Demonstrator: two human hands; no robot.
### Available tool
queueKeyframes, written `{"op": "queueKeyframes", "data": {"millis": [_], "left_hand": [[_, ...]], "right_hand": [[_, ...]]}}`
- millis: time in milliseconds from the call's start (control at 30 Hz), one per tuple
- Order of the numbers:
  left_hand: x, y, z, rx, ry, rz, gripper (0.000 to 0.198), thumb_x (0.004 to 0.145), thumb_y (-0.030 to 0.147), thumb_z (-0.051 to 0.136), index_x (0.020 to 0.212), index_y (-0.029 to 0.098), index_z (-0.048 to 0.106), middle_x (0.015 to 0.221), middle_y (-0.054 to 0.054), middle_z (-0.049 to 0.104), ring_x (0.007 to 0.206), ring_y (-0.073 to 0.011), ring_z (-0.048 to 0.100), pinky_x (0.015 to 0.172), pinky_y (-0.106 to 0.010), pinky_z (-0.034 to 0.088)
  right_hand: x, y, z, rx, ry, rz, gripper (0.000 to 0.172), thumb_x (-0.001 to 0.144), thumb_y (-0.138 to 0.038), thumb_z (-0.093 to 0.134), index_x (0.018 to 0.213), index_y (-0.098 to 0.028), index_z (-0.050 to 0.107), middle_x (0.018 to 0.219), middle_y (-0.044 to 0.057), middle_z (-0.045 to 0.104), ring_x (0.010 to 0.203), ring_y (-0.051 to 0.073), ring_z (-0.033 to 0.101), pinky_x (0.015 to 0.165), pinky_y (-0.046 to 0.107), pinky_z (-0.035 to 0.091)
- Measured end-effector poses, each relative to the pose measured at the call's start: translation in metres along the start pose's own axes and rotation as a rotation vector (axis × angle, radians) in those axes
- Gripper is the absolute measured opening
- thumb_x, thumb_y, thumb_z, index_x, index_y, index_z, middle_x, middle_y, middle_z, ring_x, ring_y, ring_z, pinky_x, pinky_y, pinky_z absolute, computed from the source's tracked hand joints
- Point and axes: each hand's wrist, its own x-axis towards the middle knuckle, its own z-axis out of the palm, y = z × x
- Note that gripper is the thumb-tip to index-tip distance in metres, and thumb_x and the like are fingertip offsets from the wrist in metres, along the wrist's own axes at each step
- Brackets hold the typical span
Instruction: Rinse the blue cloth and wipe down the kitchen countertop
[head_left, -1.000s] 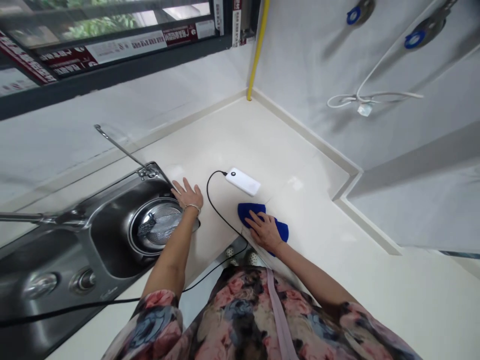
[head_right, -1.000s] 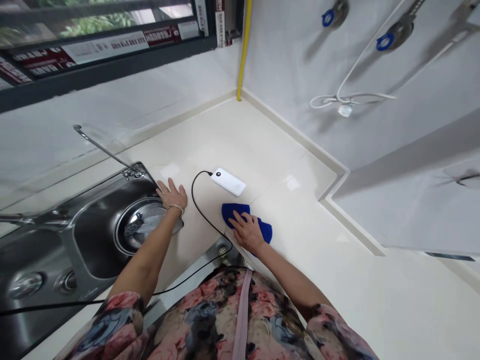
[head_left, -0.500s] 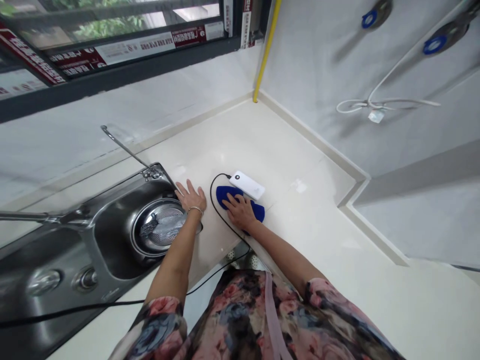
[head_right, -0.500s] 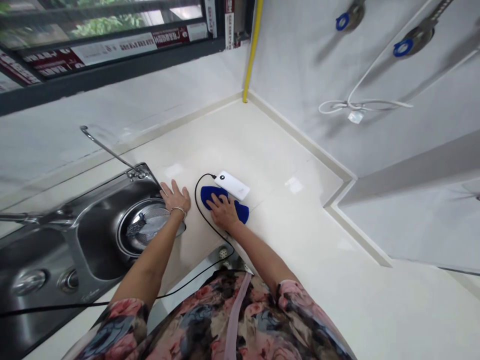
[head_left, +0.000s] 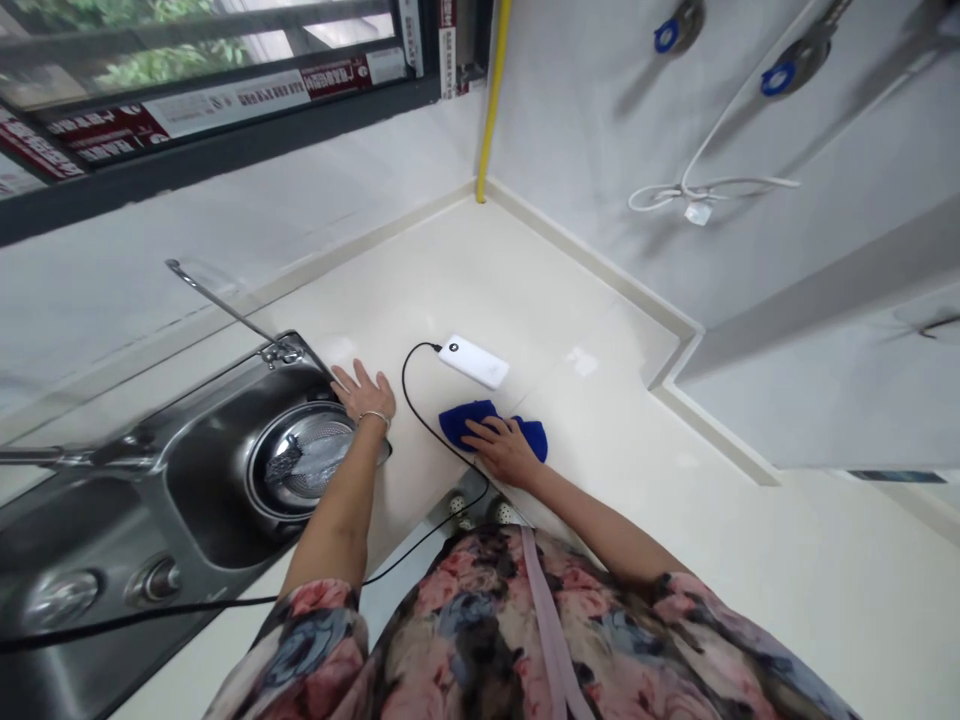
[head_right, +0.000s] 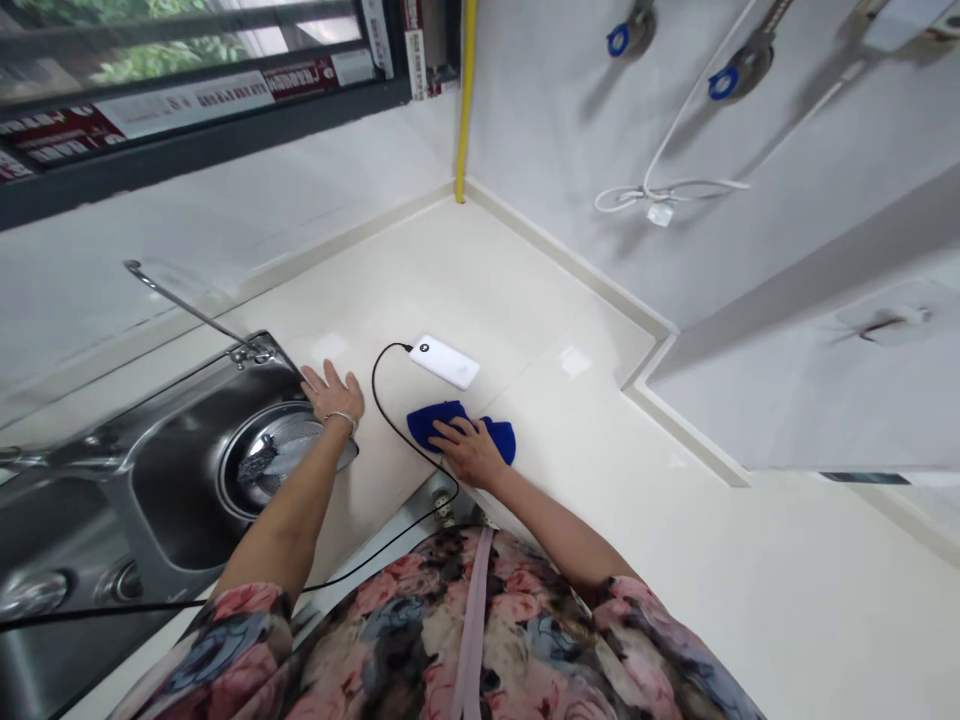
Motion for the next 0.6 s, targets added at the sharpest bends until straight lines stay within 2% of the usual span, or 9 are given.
{"op": "queueKeyframes", "data": {"millis": [167, 333, 467, 600], "left_hand": [[-0.001, 0.003, -0.003, -0.028, -0.015, -0.008, 0.069, 0.102, 0.046, 0.037, 0.163, 0.015, 0.027, 0.172, -0.020, 0.005, 0.157, -0.0422, 0.009, 0.126, -0.059, 0.017], [0.001, 0.003, -0.005, -0.028, -0.037, 0.012, 0.069, 0.103, 0.045, 0.037, 0.163, 0.012, 0.026, 0.171, -0.022, 0.004, 0.156, -0.0441, 0.008, 0.126, -0.059, 0.016], [0.001, 0.003, -0.008, -0.030, -0.048, 0.049, 0.070, 0.105, 0.046, 0.033, 0.162, 0.007, 0.024, 0.169, -0.027, 0.003, 0.156, -0.0458, 0.006, 0.125, -0.060, 0.012], [0.002, 0.003, -0.009, -0.061, -0.083, 0.100, 0.074, 0.106, 0.052, 0.027, 0.162, 0.004, 0.018, 0.167, -0.032, -0.002, 0.153, -0.0500, 0.003, 0.122, -0.065, 0.012]], "right_hand": [[-0.065, -0.003, 0.013, -0.015, 0.086, 0.013, 0.048, 0.097, -0.024, 0.053, 0.145, -0.031, 0.055, 0.161, 0.001, 0.045, 0.136, 0.029, 0.041, 0.103, 0.048, 0.034], [-0.139, 0.001, 0.019, -0.027, 0.106, 0.038, 0.049, 0.096, -0.022, 0.054, 0.144, -0.032, 0.057, 0.159, 0.001, 0.047, 0.134, 0.028, 0.044, 0.105, 0.048, 0.035], [-0.230, 0.007, 0.020, -0.036, 0.106, 0.093, 0.048, 0.097, -0.021, 0.050, 0.142, -0.035, 0.058, 0.157, 0.000, 0.050, 0.134, 0.027, 0.046, 0.105, 0.048, 0.038], [-0.349, 0.005, 0.028, -0.099, 0.078, 0.300, 0.053, 0.098, -0.024, 0.048, 0.149, -0.039, 0.050, 0.158, -0.001, 0.048, 0.138, 0.025, 0.047, 0.109, 0.048, 0.040]]}}
